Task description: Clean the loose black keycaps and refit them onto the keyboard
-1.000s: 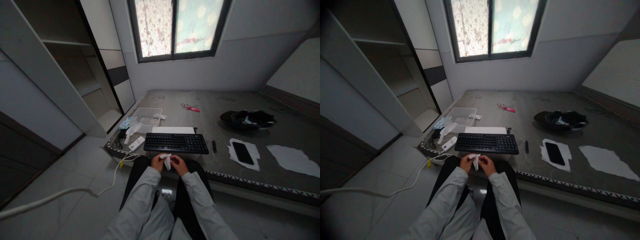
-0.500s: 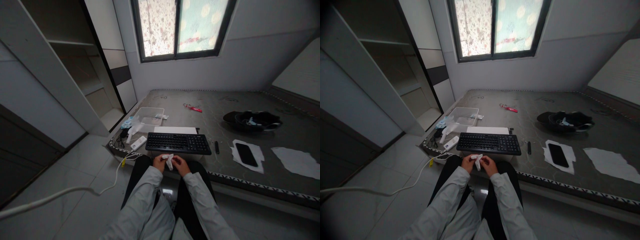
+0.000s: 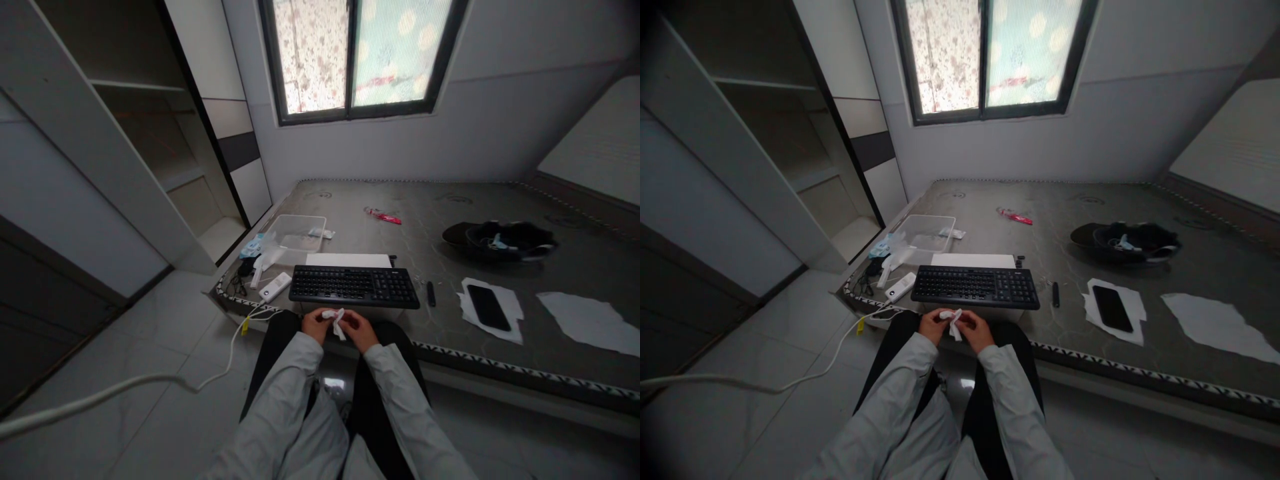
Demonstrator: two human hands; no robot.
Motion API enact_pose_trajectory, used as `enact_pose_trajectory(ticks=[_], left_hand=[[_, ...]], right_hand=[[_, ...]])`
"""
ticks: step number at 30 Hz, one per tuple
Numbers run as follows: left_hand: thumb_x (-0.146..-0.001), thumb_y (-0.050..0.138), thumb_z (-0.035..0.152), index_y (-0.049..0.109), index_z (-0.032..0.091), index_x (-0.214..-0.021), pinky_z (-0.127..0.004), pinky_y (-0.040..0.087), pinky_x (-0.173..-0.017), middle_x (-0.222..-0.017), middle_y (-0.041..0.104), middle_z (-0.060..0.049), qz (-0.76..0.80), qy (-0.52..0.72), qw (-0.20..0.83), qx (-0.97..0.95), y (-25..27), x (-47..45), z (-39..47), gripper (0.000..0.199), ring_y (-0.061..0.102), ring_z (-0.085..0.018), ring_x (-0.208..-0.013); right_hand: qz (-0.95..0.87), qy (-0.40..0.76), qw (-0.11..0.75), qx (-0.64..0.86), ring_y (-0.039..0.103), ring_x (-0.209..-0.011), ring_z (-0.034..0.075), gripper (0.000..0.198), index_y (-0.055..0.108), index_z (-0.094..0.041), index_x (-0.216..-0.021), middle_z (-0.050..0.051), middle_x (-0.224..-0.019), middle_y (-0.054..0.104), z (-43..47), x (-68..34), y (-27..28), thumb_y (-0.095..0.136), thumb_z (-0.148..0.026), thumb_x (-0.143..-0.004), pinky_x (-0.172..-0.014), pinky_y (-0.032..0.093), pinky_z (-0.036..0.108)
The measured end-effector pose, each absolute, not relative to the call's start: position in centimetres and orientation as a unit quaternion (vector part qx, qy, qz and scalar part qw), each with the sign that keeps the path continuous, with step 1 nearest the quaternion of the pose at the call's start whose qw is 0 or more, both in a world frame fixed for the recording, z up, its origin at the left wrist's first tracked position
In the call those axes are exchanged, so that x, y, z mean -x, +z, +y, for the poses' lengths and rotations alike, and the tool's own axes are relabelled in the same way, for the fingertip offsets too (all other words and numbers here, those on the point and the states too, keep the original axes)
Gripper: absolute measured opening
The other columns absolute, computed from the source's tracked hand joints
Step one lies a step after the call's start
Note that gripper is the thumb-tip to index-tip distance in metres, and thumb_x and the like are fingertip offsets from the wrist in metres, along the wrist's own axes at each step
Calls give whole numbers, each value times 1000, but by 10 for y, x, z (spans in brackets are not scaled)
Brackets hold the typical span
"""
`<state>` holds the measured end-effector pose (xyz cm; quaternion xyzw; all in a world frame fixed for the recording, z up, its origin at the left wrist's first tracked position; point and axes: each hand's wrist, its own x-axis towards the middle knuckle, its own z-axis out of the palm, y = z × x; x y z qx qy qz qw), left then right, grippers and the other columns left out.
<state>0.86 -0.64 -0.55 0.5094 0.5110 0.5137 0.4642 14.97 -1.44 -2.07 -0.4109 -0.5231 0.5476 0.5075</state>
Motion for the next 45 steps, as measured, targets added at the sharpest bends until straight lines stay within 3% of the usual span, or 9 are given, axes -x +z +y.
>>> enact_pose_trajectory(ticks=[4,9,14,20,25,33,39,45], left_hand=[[-59,66,16,70,14,-76,-32,51,-69,-76,70,-7,518,498,474,-509,-4,-11,-9,17,64,-20,-73],[-60,61,13,68,14,-81,-26,51,-54,-81,70,-6,511,479,505,-505,-3,-12,-10,22,64,-19,-70],[-58,62,9,66,13,-76,-25,50,-66,-73,69,-4,490,492,505,-513,-5,-13,-9,20,63,-17,-69],[-58,67,19,65,14,-77,-23,48,-61,-69,67,-2,502,474,469,-550,4,-17,-17,20,61,-16,-66],[-61,66,27,67,15,-82,-23,47,-63,-74,68,-2,517,447,429,-591,11,-17,-22,24,61,-16,-69],[-67,56,15,67,16,-72,-19,41,-56,-61,63,3,553,433,321,-635,16,-16,-23,12,56,-11,-59],[-60,56,4,65,15,-66,-21,43,-63,-75,60,-2,501,493,306,-641,12,-13,-18,16,57,-14,-73],[-58,55,2,65,15,-63,-21,43,-59,-71,58,-1,490,502,309,-643,8,-12,-16,17,56,-13,-68]], right_hand=[[-522,536,498,438,61,-87,22,35,65,-20,-92,5,-91,68,-14,-151,-20,67,-38,-62,-82,47,37],[-510,505,509,476,62,-84,21,29,68,-19,-85,5,-88,69,-12,-156,-21,66,-38,-64,-81,46,35],[-516,509,500,474,62,-80,21,29,69,-19,-83,4,-83,69,-11,-160,-20,61,-43,-68,-73,47,32],[-485,524,515,474,59,-62,16,28,63,-17,-64,0,-64,65,-10,-159,-24,66,-45,-62,-63,46,28],[-465,528,514,490,56,-57,14,32,58,-16,-61,0,-60,63,-10,-159,-24,70,-45,-57,-59,44,26],[-461,565,513,453,55,-62,14,30,62,-17,-68,0,-65,63,-10,-158,-24,65,-47,-63,-59,43,25],[-388,682,467,407,55,-57,13,40,63,-17,-84,0,-68,64,-12,-152,-33,66,-50,-61,-53,43,24],[-432,652,457,423,55,-57,13,44,67,-13,-86,2,-67,66,-12,-155,-30,65,-49,-62,-57,41,24]])
